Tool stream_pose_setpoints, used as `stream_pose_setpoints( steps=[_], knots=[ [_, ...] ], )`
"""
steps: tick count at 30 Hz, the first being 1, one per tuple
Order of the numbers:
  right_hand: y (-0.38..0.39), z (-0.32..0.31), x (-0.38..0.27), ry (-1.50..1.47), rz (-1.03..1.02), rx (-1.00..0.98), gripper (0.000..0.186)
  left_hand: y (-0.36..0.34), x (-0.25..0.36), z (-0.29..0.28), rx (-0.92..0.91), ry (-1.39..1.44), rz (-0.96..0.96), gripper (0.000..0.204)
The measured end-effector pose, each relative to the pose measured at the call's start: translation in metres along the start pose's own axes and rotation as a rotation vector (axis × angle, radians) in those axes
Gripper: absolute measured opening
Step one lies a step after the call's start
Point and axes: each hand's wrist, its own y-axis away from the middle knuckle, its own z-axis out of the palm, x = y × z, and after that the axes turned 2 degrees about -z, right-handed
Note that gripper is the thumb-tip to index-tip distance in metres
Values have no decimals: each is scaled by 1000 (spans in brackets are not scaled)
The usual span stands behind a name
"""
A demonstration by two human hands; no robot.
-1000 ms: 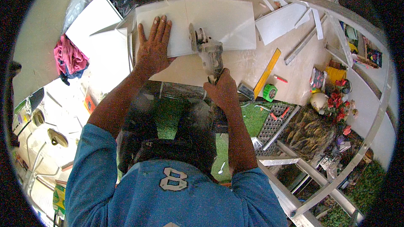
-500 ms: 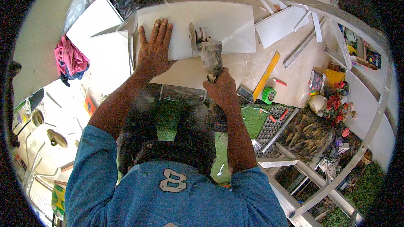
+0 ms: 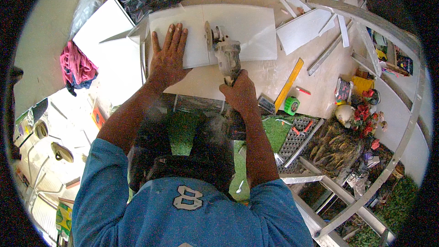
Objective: The person measures and marks white ceramic tiles using a tape measure, ruler, and pencil, then cuts them with an angle grinder. The person repeats this process on multiple tiles, creating smaller pieces.
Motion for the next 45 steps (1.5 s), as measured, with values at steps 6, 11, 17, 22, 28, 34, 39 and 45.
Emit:
stream_pose_setpoints(
  steps=[6,11,17,22,28,34,39,45],
  knots=[
    [-3,-3,-8,-172,49,-49,55,1,-1,0,23,-7,9,123],
    [-8,-3,-11,-180,37,-45,53,1,-2,3,13,5,6,123],
    [-16,-1,-9,-173,20,-35,51,2,-3,3,43,58,17,124],
    [-20,-3,-12,-152,33,-40,49,2,-3,3,42,46,19,123],
    [-26,-6,-19,-184,13,-47,48,1,-3,2,53,65,15,123],
    [-32,-10,-29,-178,5,-40,49,0,-2,-1,21,46,0,123],
    [-38,-12,-33,-161,18,-43,52,0,-2,-2,15,47,-2,124],
    [-50,-11,-30,-155,-30,-43,54,0,-2,-5,-9,38,-3,124]
  ],
)
